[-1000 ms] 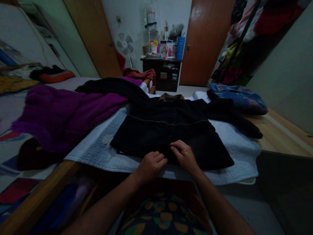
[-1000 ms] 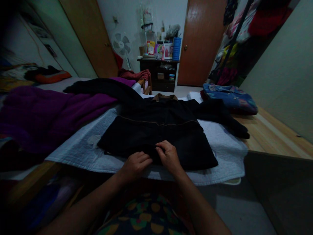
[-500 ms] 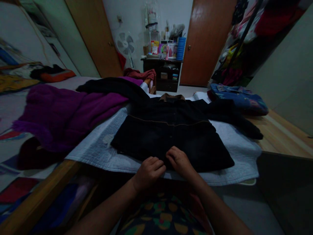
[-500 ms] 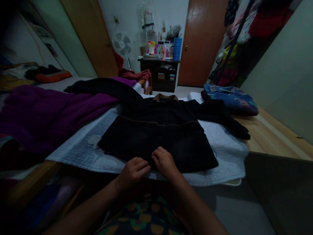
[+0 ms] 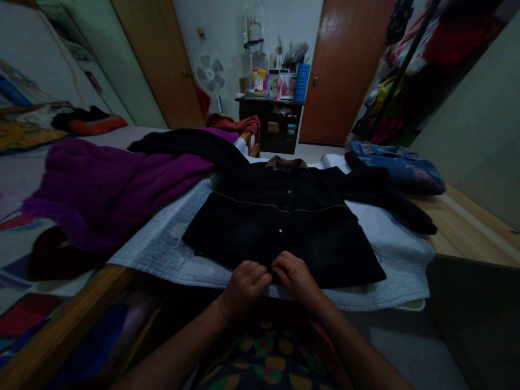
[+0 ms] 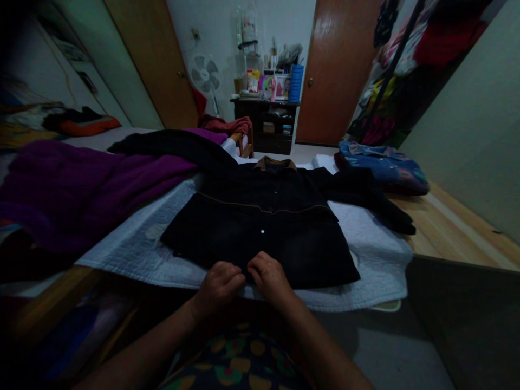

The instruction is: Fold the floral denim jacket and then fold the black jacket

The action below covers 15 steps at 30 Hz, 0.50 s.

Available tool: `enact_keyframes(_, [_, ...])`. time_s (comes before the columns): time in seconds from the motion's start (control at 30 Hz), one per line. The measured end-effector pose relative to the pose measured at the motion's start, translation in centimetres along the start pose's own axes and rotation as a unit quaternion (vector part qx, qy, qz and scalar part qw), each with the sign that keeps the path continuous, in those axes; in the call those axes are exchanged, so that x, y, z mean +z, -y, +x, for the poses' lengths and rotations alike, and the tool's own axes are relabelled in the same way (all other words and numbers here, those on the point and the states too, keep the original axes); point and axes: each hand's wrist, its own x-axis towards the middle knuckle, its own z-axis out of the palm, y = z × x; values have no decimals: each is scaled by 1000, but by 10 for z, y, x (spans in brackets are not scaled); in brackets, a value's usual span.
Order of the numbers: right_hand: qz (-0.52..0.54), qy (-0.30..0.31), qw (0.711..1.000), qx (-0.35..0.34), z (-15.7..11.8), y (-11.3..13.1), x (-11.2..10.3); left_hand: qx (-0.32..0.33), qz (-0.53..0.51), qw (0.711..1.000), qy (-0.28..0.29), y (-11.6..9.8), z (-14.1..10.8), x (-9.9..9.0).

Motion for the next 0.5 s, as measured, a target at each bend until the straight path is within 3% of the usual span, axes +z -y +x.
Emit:
enact_keyframes(0.13, [19,-11,1000,-1,1,6,-2,-17,-10,997,-78,1,7,2])
enact_keyframes(0.27, [30,35,999,-9,1,12,-6,-28,-47,994,-99,3,11,8])
enact_keyframes(0.4, [42,64,997,-7,2,7,-33,-41,-38,998,22,4,14,5])
enact_keyframes(0.5, [-28,-45,998,21,7,-14,-72,-33,-4,992,120,4,20,-3])
